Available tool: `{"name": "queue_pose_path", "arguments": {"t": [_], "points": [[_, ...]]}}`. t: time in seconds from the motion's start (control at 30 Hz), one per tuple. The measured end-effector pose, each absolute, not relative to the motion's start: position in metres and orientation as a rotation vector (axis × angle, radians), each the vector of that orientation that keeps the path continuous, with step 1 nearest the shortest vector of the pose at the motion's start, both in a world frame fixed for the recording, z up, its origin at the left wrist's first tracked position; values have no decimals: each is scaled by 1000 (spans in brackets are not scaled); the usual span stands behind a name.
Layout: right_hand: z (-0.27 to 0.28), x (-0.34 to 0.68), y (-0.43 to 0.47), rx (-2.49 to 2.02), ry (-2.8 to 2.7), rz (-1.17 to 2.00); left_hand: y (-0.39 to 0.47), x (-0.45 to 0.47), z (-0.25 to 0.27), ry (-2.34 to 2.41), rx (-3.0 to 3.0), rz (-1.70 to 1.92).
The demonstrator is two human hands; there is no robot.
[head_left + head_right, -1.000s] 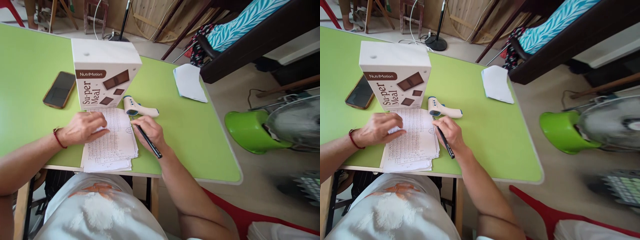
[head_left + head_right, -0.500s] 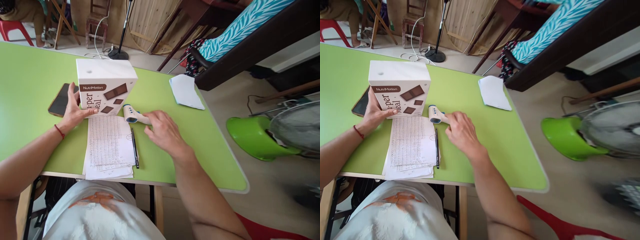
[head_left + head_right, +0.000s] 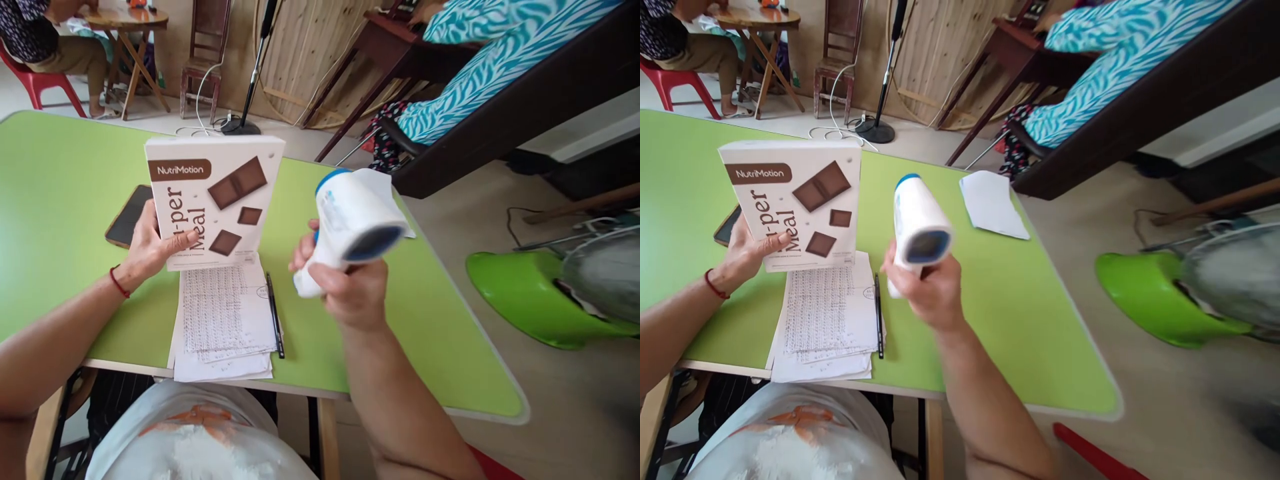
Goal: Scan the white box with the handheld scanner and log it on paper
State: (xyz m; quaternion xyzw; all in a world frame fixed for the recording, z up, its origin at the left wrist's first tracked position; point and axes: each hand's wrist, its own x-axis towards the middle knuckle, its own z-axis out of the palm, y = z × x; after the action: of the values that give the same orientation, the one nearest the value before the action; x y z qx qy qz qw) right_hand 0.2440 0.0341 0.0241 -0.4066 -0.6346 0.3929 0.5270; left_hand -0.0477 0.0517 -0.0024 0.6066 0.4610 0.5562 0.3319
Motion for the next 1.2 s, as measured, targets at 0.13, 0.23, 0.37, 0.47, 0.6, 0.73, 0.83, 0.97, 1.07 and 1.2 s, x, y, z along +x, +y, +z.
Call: {"name": "queue_pose_path", "arguments": {"t": [0.13,0.23,0.37,0.47,0.6,0.73,0.83,0.97,1.07,1.2], "points": [[38,210,-1,-711,-1301,1526,38,-35,-3,1173,1437,1314],[29,194,-7,-730,-1257,1659,34,-31,-6,1166,1499,1238],[14,186,-5,-789,-1286,1634,35,-33,-8,1184,1636,1226],[9,185,-5,-840,-1278,1612,36,-35,-8,1174,1669,1209],[8,185,-6,-826,-1302,1625,36,-35,-6,1218,1677,1182],[10,185,-7,-783,-1320,1628,34,-35,-3,1191,1684,1177],[10,184,-8,-758,-1327,1639,34,-36,-2,1167,1696,1172],[9,183,-10,-792,-1325,1600,34,-36,0,1172,1713,1158],[8,184,-11,-798,-1333,1586,35,-37,5,1175,1760,1102],[7,183,-11,-803,-1335,1577,37,-42,11,1227,1852,976]]}}
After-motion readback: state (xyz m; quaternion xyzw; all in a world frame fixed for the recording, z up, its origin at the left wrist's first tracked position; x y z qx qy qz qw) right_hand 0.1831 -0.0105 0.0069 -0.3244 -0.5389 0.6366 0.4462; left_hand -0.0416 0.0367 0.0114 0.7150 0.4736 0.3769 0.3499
